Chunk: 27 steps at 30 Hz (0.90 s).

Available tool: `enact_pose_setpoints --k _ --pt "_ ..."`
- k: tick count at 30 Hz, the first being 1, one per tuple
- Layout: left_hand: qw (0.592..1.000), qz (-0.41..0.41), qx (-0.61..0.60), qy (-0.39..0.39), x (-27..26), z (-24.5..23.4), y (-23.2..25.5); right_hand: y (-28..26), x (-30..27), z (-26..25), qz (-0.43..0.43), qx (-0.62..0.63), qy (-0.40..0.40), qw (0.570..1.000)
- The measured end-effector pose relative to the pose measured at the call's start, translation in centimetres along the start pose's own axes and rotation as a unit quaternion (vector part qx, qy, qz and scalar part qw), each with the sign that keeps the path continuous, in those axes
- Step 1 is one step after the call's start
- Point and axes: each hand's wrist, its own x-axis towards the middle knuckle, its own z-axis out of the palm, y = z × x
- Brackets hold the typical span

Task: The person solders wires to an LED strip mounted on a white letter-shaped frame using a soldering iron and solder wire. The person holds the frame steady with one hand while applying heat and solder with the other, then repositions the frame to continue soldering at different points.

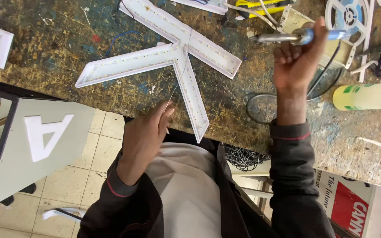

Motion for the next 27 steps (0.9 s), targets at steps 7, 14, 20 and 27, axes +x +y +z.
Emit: enact_pose_setpoints --k 7,14,20,27 --pt "0.982 0.121 0.127 0.073 4.0 -4.7 -4.9 8.1 4.0 -2.7 0.009 0.049 0.163 0.985" --pt "0.958 0.189 0.193 0.092 7.0 -5.4 -9.4 9.4 4.3 -5.4 0.043 0.13 0.115 0.984" --pt "0.928 0.232 0.261 0.13 7.4 -4.9 -10.3 9.3 3.9 -4.2 0.015 0.097 0.105 0.99" --pt "0.94 0.232 0.181 0.17 6.1 -3.2 -8.1 9.8 3.7 -4.9 0.012 0.079 0.054 0.995"
